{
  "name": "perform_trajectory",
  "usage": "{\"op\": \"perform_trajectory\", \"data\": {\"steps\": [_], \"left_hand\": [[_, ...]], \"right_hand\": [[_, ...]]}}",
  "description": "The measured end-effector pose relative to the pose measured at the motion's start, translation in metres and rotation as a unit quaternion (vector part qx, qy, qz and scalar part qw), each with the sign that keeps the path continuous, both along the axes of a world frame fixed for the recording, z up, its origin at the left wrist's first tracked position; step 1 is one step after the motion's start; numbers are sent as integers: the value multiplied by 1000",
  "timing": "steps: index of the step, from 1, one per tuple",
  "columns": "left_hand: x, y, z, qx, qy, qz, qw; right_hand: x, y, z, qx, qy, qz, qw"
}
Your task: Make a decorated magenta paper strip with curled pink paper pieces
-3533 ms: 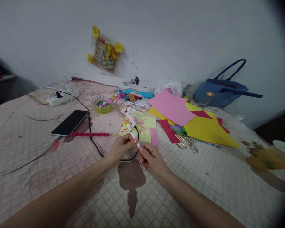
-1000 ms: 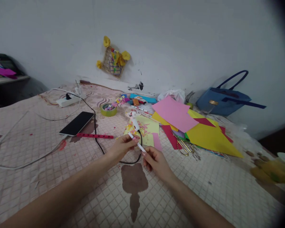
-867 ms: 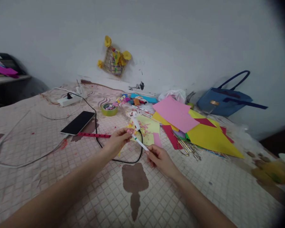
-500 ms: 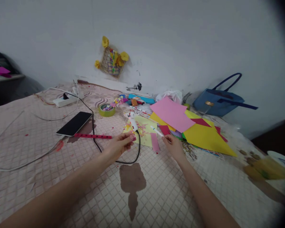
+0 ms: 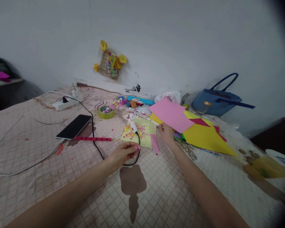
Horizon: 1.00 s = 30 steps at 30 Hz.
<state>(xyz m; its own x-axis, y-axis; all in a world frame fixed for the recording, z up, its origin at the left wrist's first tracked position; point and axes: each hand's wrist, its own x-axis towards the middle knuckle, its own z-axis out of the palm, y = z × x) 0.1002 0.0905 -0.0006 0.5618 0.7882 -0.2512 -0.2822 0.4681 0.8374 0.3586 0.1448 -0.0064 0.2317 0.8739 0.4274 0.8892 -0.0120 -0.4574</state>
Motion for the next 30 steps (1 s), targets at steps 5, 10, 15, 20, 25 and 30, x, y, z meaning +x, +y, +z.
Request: {"op": "perform_trajectory", "data": {"steps": [5, 10, 15, 20, 25, 30], "left_hand": [[2, -3, 1, -11, -5, -5, 1000], [4, -8, 8, -43, -39, -10, 998], [5, -12, 9, -60, -21, -7, 998], [4, -10, 7, -49, -18, -17, 998], [5, -12, 10, -31, -3, -33, 999], [6, -15, 10, -29, 2, -38, 999]], "right_hand": [[-11, 13, 27, 31, -13, 35, 999], [-41, -45, 34, 43, 35, 111, 992], [-72, -105, 25, -27, 261, 259, 930], [-79, -111, 24, -86, 292, 315, 899], [-80, -109, 25, -87, 322, 298, 894], [-80, -108, 22, -97, 393, 288, 868]]}}
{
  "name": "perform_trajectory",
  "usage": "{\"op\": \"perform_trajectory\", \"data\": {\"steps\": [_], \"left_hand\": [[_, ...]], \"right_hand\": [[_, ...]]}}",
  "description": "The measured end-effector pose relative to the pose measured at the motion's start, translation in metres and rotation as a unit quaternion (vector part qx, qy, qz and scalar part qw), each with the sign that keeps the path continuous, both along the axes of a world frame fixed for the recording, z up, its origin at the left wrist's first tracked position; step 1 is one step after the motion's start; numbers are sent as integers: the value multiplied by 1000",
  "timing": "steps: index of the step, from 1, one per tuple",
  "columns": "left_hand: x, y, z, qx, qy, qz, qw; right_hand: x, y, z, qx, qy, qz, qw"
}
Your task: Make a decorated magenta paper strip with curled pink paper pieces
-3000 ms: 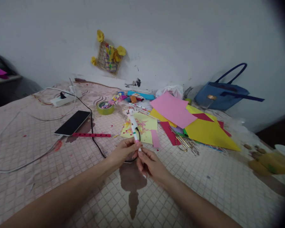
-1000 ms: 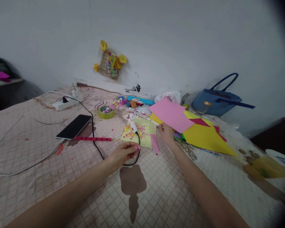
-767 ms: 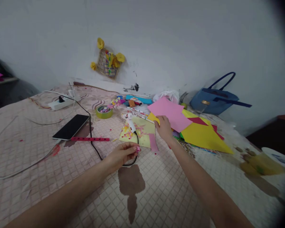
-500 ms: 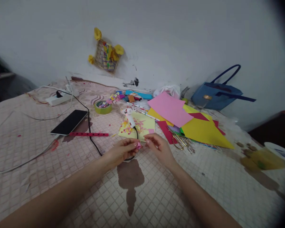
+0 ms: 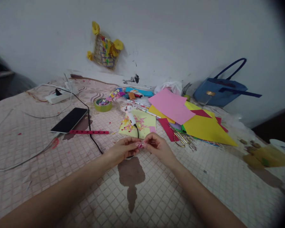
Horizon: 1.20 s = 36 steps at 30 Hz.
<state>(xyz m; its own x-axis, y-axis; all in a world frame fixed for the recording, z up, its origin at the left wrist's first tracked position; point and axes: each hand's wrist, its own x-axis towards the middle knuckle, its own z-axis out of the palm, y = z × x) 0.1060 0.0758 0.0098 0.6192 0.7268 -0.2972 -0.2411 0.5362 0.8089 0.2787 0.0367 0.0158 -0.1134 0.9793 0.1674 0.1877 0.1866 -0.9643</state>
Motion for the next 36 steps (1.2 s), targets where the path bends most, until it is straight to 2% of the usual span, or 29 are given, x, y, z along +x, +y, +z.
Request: {"op": "perform_trajectory", "data": {"steps": [4, 9, 11, 12, 14, 16, 21, 25, 28, 30, 33, 36], "left_hand": [[-2, 3, -3, 18, 18, 8, 1000], [-8, 15, -1, 88, 62, 46, 993], [-10, 19, 2, 92, 65, 72, 991], [-11, 21, 3, 91, 65, 84, 990], [-13, 25, 4, 92, 69, 96, 989], [-14, 26, 4, 99, 77, 93, 988], [-15, 26, 1, 143, 107, 52, 983], [-13, 22, 2, 219, 149, -11, 964], [-13, 20, 3, 291, 182, -50, 938], [-17, 23, 6, 356, 214, -50, 908], [-31, 34, 16, 468, 297, -26, 832], [-58, 52, 28, 523, 424, 5, 739]], "right_hand": [[4, 3, 6, -41, 66, 1, 997], [25, 3, 46, -25, 121, -21, 992], [39, 7, 61, 15, 111, -35, 993], [45, 10, 65, 28, 76, -38, 996], [56, 20, 66, 33, -61, -54, 996], [61, 30, 59, 36, -89, -73, 993], [62, 36, 43, 27, -25, -70, 997], [58, 26, 48, 20, 65, -35, 997], [54, 16, 55, 24, 165, -8, 986], [50, 13, 55, 23, 192, 3, 981], [41, 10, 48, -26, 124, 24, 992], [33, 9, 40, -62, 83, 37, 994]]}}
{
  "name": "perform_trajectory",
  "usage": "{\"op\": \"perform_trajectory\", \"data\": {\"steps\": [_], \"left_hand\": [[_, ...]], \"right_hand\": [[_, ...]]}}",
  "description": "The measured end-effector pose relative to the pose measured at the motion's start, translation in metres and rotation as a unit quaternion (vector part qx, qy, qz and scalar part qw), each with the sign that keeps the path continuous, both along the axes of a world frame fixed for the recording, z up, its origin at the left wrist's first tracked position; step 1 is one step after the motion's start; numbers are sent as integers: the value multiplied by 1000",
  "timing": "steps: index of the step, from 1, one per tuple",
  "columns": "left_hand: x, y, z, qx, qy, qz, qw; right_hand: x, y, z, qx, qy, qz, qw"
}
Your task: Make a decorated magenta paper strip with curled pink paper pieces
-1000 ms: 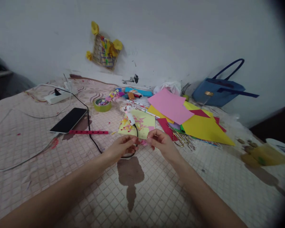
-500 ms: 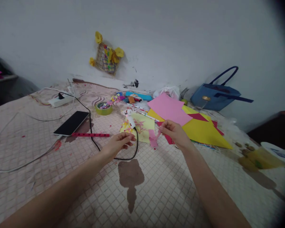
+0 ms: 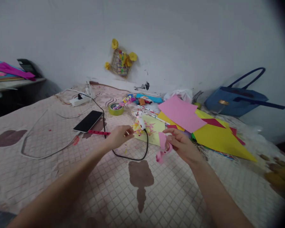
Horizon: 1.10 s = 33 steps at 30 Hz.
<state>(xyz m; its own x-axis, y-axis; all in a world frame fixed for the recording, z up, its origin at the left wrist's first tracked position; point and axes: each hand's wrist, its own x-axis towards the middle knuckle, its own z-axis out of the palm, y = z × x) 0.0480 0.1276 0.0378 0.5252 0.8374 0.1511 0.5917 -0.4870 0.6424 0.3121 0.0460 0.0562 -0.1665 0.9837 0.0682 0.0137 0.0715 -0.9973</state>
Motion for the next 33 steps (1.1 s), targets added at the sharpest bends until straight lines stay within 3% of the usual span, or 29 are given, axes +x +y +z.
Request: {"op": "perform_trajectory", "data": {"steps": [2, 6, 9, 12, 14, 17, 19, 21, 23, 27, 30, 33], "left_hand": [[-20, 12, 5, 42, 86, 41, 995], [-51, 29, 1, 91, 219, 32, 971], [-60, 34, -8, 92, 236, 19, 967], [-61, 35, -12, 100, 243, 10, 965], [-60, 33, -7, 110, 242, 16, 964], [-52, 24, 14, 110, 205, 30, 972], [-40, 12, 31, 57, 123, 24, 990], [-23, -1, 45, -43, 1, -27, 999], [-2, -12, 49, -171, -112, -71, 976], [34, -24, 27, -376, -242, -77, 891], [46, -26, 4, -442, -327, -68, 832], [46, -28, -7, -486, -374, -63, 787]], "right_hand": [[-1, 0, -3, 5, 23, 0, 1000], [2, 1, -8, 18, 9, 12, 1000], [3, 2, -11, 8, -41, 6, 999], [3, 0, -11, 2, 37, 25, 999], [2, -1, -11, 2, 73, 13, 997], [-1, 0, -13, -16, 94, -6, 995], [-3, 1, -16, -23, 107, -5, 994], [-6, 3, -19, -21, 115, 3, 993], [-8, 3, -21, -21, 116, 7, 993], [-14, 2, -25, -3, 100, -6, 995], [-20, -1, -26, 33, 89, -16, 995], [-28, -5, -27, 51, 66, -22, 996]]}}
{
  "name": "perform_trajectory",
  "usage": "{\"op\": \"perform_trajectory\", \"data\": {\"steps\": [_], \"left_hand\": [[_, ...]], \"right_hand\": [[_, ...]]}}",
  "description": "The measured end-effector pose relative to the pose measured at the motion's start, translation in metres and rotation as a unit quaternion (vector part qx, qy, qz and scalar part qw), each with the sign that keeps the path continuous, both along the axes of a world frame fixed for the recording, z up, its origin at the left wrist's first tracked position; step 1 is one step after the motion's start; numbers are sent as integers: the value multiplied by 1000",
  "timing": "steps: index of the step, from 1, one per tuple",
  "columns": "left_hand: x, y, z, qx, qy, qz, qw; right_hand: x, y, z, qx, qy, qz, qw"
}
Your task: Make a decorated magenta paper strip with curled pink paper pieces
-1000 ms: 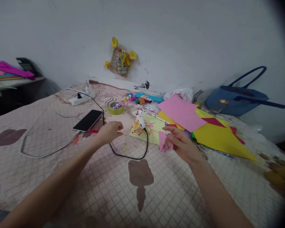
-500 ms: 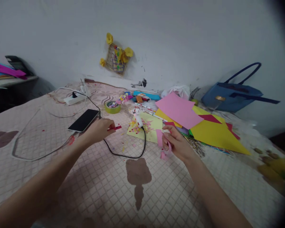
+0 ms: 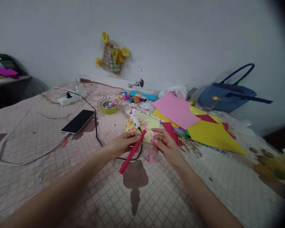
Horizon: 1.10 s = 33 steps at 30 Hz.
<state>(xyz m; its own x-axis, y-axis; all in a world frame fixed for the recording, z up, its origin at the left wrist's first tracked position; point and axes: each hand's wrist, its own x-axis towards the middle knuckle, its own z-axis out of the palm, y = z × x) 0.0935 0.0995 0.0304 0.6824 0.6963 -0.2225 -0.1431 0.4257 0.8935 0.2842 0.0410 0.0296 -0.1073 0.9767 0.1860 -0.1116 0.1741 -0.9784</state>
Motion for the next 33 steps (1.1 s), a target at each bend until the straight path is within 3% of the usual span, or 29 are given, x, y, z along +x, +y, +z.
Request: {"op": "perform_trajectory", "data": {"steps": [9, 18, 26, 33], "left_hand": [[-6, -10, 1, -64, -14, -3, 998], [-6, -14, 2, -52, -18, -9, 998], [-6, -15, 4, -21, -26, -35, 999], [-4, -15, 3, -22, -38, -7, 999]], "right_hand": [[-18, -8, -2, -5, -16, -24, 1000], [-23, -9, -4, -88, 69, -43, 993], [-24, -11, -3, -71, 85, -42, 993], [-24, -11, -2, -39, 30, -54, 997]]}}
